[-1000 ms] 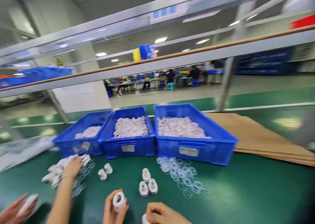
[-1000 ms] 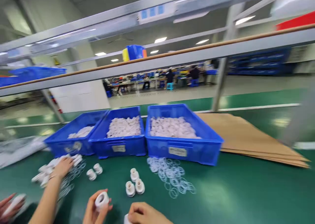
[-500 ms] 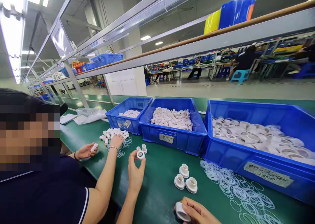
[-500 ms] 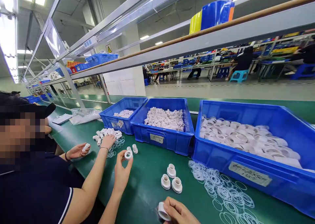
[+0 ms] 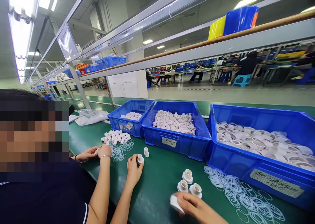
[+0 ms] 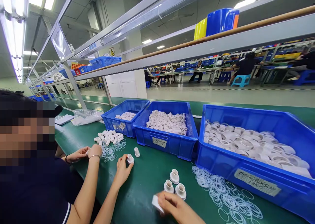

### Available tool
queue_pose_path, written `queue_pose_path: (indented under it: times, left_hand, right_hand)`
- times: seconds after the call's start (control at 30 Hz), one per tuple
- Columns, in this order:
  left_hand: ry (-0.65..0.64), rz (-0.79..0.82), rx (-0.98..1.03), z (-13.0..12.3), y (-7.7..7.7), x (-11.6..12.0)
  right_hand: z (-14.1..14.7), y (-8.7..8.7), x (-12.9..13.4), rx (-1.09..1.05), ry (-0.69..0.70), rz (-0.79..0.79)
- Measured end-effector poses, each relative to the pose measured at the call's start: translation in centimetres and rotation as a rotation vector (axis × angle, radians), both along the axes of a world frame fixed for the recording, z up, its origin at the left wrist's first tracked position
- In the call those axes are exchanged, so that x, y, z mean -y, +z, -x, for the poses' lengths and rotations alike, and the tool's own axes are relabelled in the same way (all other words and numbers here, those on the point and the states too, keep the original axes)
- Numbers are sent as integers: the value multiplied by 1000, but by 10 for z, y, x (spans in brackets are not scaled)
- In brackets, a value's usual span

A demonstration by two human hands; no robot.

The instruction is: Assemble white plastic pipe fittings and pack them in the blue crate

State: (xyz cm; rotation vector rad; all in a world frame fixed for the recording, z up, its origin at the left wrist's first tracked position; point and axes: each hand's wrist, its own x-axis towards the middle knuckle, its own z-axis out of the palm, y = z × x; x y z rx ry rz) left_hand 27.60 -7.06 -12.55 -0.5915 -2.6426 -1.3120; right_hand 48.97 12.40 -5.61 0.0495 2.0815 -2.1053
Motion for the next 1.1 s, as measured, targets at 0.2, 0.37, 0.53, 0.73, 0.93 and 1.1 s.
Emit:
queue_pose_path:
  times: [0.2,0.37,0.53,0.73,0.93,1.1]
  left_hand:
    - [-22,75,-124,-14,-6,7]
    - [-37,58,-131,-8,-8,5]
    - [-93,-37,-122,1,-13,4]
    - [-192,-94,-19,-2,-11,5]
    - [-426,-94,85,-41,1,-12]
    - [-666,-37,176,-83,11,-36]
  right_hand:
    - [120,56,10,-468,-96,-903]
    - [193,33,31,-424,-84,-1230]
    - [204,18,42,-323,-36,-1441]
    - [153,17,43,-325,25,-1559]
    - [42,-4,46,-391,118,-1592]
    - [-31,-18,21,-492,-19,-1558]
